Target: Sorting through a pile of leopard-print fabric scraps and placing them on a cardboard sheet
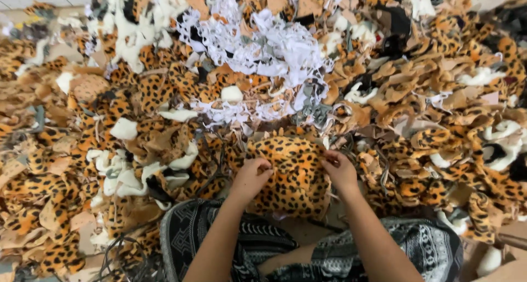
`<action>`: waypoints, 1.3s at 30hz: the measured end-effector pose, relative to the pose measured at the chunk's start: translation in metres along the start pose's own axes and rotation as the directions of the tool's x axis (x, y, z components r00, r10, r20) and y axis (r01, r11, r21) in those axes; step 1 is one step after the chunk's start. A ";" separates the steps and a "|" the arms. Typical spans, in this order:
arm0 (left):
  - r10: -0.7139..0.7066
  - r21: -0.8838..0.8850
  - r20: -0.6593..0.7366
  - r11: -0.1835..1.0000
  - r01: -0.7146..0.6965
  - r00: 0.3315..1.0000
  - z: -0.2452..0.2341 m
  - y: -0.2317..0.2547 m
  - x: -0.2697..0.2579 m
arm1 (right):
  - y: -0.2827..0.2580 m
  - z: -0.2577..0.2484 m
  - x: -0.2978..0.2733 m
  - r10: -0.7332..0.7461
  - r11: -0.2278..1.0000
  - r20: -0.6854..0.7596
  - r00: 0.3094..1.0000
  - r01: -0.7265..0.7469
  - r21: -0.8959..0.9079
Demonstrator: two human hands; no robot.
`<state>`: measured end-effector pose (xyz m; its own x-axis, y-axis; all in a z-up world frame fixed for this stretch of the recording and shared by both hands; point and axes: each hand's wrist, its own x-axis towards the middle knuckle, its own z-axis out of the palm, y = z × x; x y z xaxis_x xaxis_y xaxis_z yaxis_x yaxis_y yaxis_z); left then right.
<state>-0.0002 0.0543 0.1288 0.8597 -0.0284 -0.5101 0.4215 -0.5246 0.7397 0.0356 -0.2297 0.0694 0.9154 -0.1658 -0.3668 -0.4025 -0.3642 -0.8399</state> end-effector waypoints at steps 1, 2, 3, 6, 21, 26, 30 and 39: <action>0.038 0.013 -0.032 0.999 -0.037 0.999 -0.003 0.003 -0.002 | -0.006 0.000 -0.002 -0.011 0.998 -0.016 1.000 0.012 0.060; 0.076 0.027 -0.064 0.997 -0.074 0.995 -0.007 0.006 -0.004 | -0.012 -0.001 -0.005 -0.020 0.993 -0.034 0.999 0.024 0.120; 0.079 0.028 -0.069 0.997 -0.078 0.994 -0.011 0.011 -0.008 | -0.008 -0.002 0.000 -0.026 0.992 -0.034 0.999 0.030 0.121; -0.029 0.049 -0.059 0.998 0.032 0.998 -0.017 0.023 -0.024 | -0.006 -0.006 -0.004 -0.036 0.998 -0.057 0.998 0.033 -0.056; 0.488 0.301 -0.359 0.868 -0.396 0.796 0.019 -0.003 -0.024 | -0.037 0.042 -0.073 -0.355 0.811 0.143 0.924 0.381 -0.444; -0.040 -0.079 -0.343 0.997 0.014 0.939 -0.007 0.008 -0.038 | -0.058 0.059 -0.079 -0.253 0.822 0.263 0.931 0.350 -0.449; -0.083 -0.068 -0.304 0.995 0.066 0.949 -0.013 0.021 -0.041 | -0.052 0.089 -0.075 -0.135 0.792 0.332 0.934 0.303 -0.530; 0.196 0.116 -0.376 0.980 -0.163 0.906 0.010 0.020 -0.036 | -0.047 0.067 -0.075 -0.527 0.735 0.105 0.843 0.514 -0.441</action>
<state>-0.0259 0.0362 0.1577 0.9696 0.1915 -0.1522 0.2389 -0.6083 0.7569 -0.0143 -0.1391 0.1097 0.9847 0.1484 0.0912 0.1724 -0.7576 -0.6295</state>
